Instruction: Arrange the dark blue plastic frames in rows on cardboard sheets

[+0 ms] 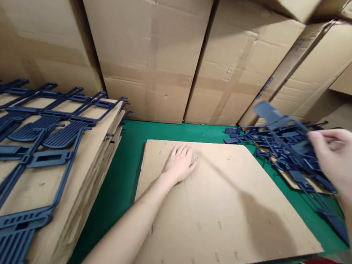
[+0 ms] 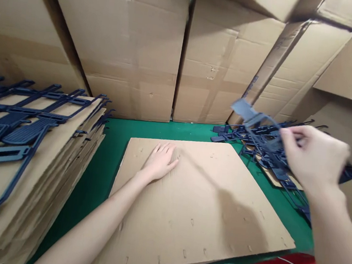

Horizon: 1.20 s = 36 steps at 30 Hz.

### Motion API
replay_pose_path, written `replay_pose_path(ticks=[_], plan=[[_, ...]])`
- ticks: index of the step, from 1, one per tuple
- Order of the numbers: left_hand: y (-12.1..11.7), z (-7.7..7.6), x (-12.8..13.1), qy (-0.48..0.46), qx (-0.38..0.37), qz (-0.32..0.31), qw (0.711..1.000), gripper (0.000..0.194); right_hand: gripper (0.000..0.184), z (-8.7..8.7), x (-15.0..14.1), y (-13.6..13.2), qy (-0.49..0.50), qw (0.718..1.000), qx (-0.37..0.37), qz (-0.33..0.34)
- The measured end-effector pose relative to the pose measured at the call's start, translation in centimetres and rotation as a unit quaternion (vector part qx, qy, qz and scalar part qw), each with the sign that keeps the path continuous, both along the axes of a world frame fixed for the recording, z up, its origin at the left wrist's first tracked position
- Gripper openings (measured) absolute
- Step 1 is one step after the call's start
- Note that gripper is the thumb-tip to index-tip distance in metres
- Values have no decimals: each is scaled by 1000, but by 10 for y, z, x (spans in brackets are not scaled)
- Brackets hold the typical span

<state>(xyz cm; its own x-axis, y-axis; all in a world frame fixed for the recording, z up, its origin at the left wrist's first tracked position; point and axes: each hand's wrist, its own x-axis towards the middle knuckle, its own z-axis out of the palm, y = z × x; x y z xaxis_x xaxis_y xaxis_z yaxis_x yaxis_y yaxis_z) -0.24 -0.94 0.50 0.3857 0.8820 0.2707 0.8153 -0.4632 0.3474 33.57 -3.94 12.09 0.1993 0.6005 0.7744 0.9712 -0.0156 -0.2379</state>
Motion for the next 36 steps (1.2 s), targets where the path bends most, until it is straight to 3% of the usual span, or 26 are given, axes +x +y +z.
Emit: replay_pose_path(ticks=[2, 4, 7, 10, 13, 16, 20, 23, 26, 32, 34, 36], plan=[[3, -1, 0, -69, 3, 1, 998, 51, 35, -14, -31, 15, 71, 985, -53, 145], [8, -2, 0, -187, 3, 14, 982, 43, 27, -35, -64, 33, 98, 942, -148, 283], [16, -4, -4, -390, -3, 50, 920, 25, 20, -68, -107, 56, 46, 904, -186, 383], [20, -5, -8, -491, -8, 80, 868, 17, 16, -92, -133, 64, 52, 878, -157, 450], [19, -2, -9, -500, -29, 84, 862, 21, 16, -108, -141, 59, 92, 866, -96, 481], [16, 5, -6, -530, -82, 64, 842, 33, 16, -120, -139, 52, 114, 861, -80, 488], [11, 23, -5, -585, -181, -3, 791, 45, 15, -123, -135, 47, 131, 861, -61, 488], [9, 38, -12, -543, -183, -6, 819, 44, 15, -119, -135, 42, 139, 844, -29, 517], [11, 47, -25, -476, -130, 23, 870, 51, 16, -116, -136, 38, 136, 819, -15, 557], [19, 54, -45, -346, 1, 118, 931, 51, 19, -119, -139, 33, 86, 795, -6, 601], [17, 56, -47, -266, 50, 104, 957, 48, 20, -120, -140, 33, 71, 787, -10, 613], [12, 57, -45, -167, 59, 39, 983, 44, 21, -121, -140, 33, 58, 783, -11, 619]])
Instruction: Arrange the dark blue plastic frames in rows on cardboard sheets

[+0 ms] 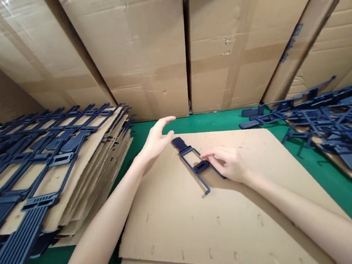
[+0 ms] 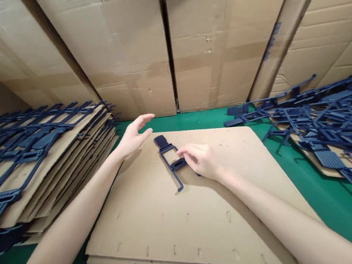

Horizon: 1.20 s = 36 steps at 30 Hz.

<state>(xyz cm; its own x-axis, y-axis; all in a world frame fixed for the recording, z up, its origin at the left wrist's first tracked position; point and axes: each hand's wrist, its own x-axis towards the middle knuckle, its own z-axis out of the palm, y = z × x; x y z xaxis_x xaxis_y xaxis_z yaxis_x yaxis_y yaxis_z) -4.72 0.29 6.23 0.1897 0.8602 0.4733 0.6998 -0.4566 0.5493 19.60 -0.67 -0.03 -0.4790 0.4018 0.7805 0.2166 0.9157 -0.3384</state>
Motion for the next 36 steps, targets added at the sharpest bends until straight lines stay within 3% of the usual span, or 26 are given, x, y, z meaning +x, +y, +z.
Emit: replay_pose_path(ticks=[4, 7, 11, 14, 17, 19, 23, 25, 31, 36], plan=[[-9, -2, 11, 180, -68, -171, 966, 45, 20, 0, 1, 0, 2, 1000, -2, 1], [-11, -5, 18, 240, -99, -215, 942, 47, 19, 1, 2, -1, 29, 998, -52, -17], [-14, -3, 19, 305, -110, -131, 937, 38, 17, 3, 3, 2, 133, 976, -161, -60], [-18, 2, 16, 377, -130, 2, 917, 32, 17, 4, 6, 6, 209, 953, -203, -83], [-22, 4, 15, 407, -128, 112, 897, 38, 16, 4, 8, 10, 235, 943, -212, -100], [-23, 4, 15, 388, -171, 118, 898, 41, 16, 3, 8, 10, 231, 943, -216, -103], [-24, 2, 12, 282, -317, 54, 904, 46, 16, 4, 7, 8, 204, 953, -204, -97], [-24, 4, 8, 249, -350, 42, 902, 48, 17, 4, 6, 6, 179, 964, -173, -97], [-21, 20, -10, 244, -348, 100, 900, 21, 20, 3, 4, 2, 71, 996, -28, -55], [-17, 22, -24, 299, -292, 157, 895, 36, 23, 1, 0, 1, 8, 1000, 22, 11]])
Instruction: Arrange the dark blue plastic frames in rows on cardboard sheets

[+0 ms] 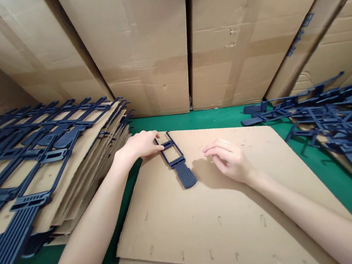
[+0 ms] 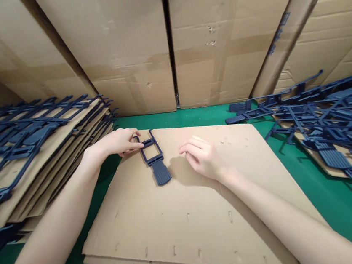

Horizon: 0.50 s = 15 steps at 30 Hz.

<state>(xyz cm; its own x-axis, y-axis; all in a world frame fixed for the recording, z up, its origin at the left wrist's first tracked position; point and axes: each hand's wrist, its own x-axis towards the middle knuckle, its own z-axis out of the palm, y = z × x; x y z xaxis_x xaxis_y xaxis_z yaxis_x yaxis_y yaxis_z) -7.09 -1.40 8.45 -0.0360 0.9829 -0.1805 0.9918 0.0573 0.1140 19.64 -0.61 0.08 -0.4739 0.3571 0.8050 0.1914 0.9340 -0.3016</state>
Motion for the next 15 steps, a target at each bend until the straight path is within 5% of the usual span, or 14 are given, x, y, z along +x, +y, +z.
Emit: replay_pose_path(ticks=[8, 15], plan=[[16, -20, -22, 64, 100, -27, 993, 28, 24, 1, -1, -1, -20, 1000, 14, 2], [25, -28, -36, 37, 116, -46, 991, 30, 24, 0, -1, -1, -31, 999, 17, -2]])
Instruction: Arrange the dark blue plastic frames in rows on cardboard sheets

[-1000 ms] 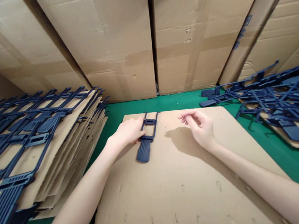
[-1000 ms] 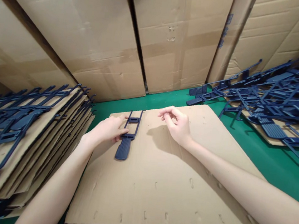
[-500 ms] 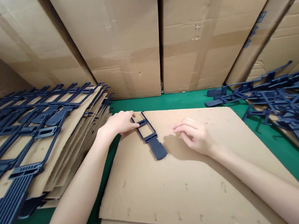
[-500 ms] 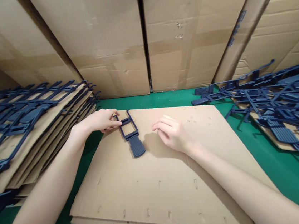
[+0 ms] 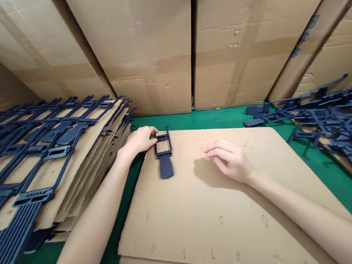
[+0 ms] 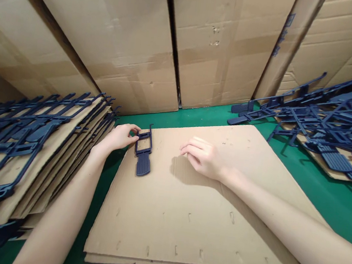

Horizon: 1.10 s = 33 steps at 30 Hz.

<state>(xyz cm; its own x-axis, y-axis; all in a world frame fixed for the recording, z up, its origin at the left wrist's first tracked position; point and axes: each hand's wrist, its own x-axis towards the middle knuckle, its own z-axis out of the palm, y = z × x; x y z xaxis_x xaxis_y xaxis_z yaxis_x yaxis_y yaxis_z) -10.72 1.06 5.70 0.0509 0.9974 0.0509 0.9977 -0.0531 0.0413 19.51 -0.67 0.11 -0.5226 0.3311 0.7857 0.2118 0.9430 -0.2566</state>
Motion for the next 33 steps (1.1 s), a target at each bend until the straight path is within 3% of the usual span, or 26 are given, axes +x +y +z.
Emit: replay_pose_path(ticks=[4, 8, 10, 12, 14, 16, 19, 22, 25, 29, 30, 33], plan=[[0, -1, -3, -39, 6, -15, 999, 33, 23, -1, 1, 0, -3, 1000, 1, 3], [5, -10, -9, -156, 71, -6, 985, 56, 22, -1, 2, 1, -7, 1000, -3, 9], [10, -22, -13, -242, 107, -1, 964, 63, 23, 0, 2, 1, -8, 1000, -3, 10], [16, -36, -15, -365, 120, 6, 923, 66, 23, 1, 2, 1, -9, 1000, -2, 9], [21, -51, -15, -472, 115, 20, 874, 62, 23, 1, 1, 0, -11, 1000, -2, 9], [24, -62, -13, -518, 117, 24, 847, 56, 23, 0, 0, -2, -12, 1000, -7, 8], [27, -71, -9, -522, 146, 11, 840, 50, 21, 0, -2, -3, -20, 1000, -17, -12], [28, -73, -9, -522, 171, 7, 836, 39, 20, 7, 5, 10, -104, 992, 18, -75], [28, -74, -12, -523, 188, 9, 832, 34, 22, 20, 32, 45, -193, 954, 36, -227], [31, -77, -17, -526, 205, 14, 825, 30, 30, 31, 93, 98, -317, 840, -25, -439], [31, -78, -18, -527, 209, 14, 824, 29, 31, 31, 108, 107, -335, 817, -47, -468], [33, -82, -19, -529, 219, 13, 820, 26, 26, 24, 140, 120, -351, 798, -63, -485]])
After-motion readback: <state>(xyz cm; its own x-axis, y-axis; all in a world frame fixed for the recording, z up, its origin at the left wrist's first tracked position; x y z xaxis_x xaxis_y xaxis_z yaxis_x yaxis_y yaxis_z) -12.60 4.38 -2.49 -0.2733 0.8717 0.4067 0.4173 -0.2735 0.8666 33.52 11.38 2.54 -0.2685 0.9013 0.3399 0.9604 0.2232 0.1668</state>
